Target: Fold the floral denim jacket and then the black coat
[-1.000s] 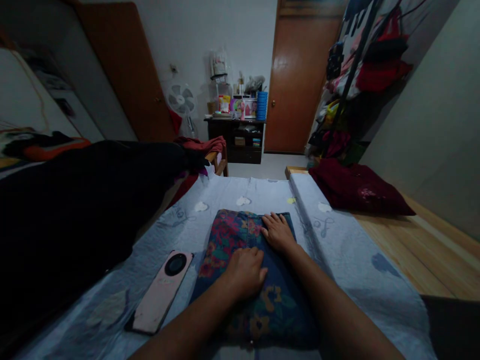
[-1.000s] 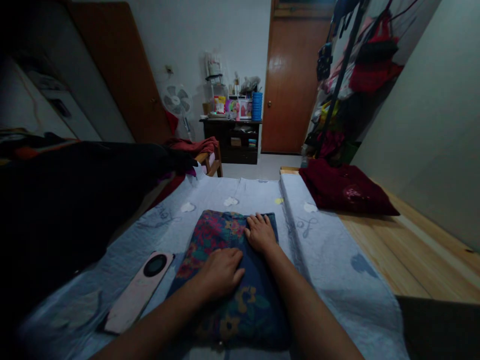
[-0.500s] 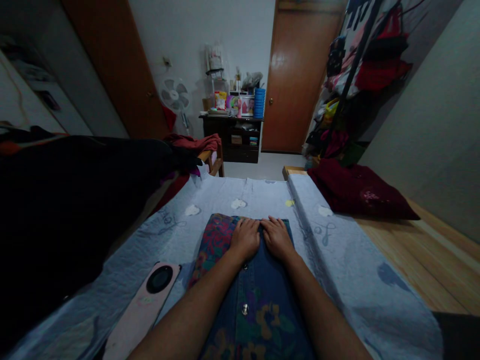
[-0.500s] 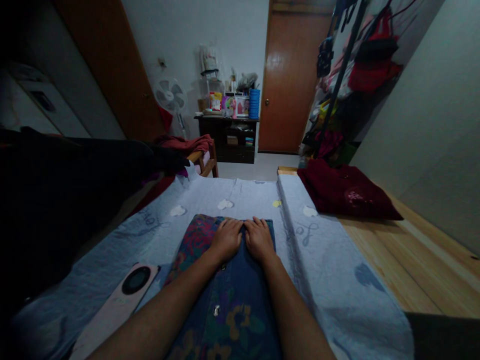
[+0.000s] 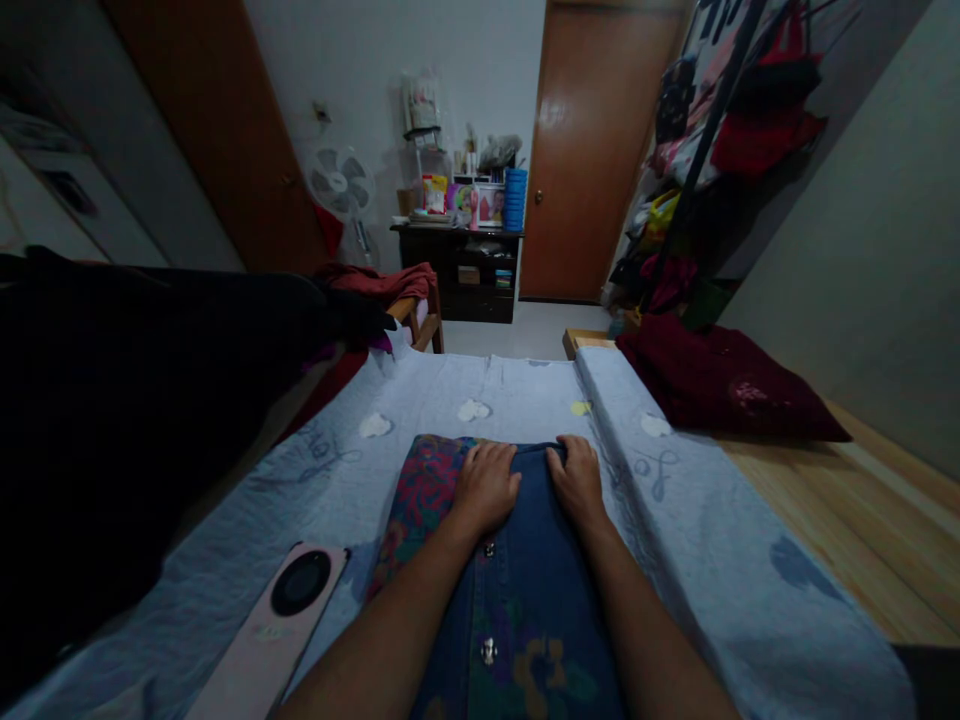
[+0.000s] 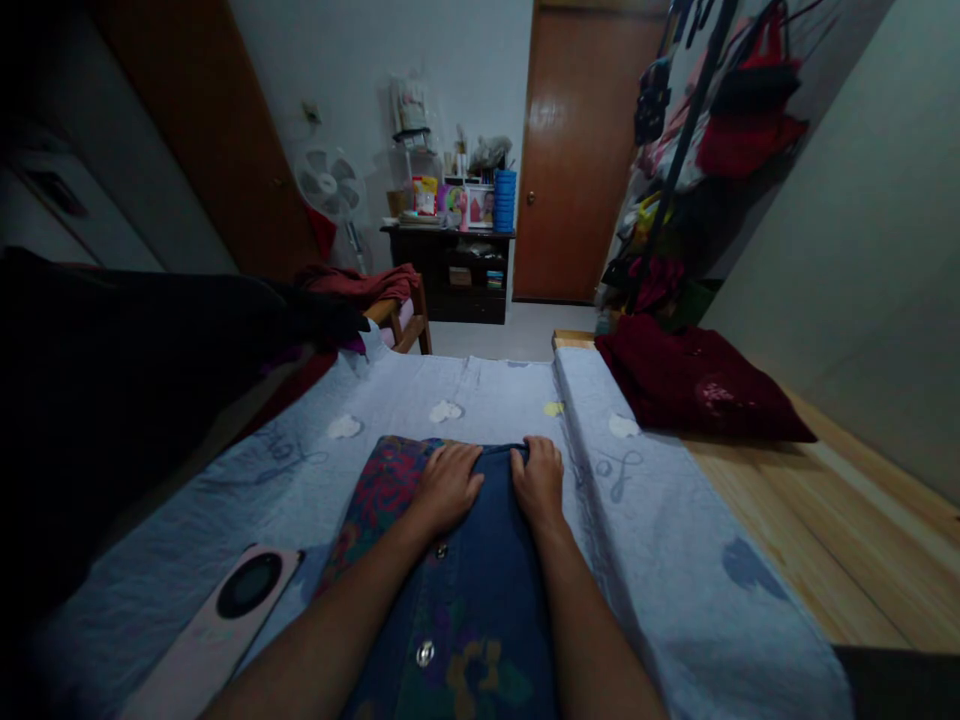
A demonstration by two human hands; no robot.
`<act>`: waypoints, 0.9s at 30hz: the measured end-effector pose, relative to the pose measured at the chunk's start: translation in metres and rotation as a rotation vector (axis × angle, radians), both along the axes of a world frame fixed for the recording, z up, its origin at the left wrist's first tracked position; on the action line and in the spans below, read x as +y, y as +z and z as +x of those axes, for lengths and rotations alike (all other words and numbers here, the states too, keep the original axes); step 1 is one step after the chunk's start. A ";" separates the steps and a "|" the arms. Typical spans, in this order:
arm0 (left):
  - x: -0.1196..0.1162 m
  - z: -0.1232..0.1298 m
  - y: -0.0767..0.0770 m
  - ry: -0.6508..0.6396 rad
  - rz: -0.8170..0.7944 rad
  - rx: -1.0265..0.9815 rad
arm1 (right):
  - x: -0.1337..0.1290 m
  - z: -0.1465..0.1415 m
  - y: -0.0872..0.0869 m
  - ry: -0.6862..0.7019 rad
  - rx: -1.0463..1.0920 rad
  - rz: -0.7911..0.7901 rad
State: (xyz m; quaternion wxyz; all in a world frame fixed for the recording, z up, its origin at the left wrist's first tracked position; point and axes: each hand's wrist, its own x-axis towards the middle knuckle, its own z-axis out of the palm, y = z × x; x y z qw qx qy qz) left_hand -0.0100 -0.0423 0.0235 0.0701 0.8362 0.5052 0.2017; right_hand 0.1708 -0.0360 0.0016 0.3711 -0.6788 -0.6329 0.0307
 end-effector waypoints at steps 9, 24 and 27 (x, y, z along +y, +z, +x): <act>0.002 0.000 0.004 -0.002 -0.047 -0.007 | 0.007 0.013 0.011 0.004 0.284 -0.072; 0.002 -0.003 0.003 -0.021 -0.043 0.018 | 0.010 0.017 0.016 -0.202 0.239 -0.143; 0.001 -0.003 0.003 -0.030 -0.031 0.027 | 0.007 0.009 0.020 -0.198 0.077 -0.241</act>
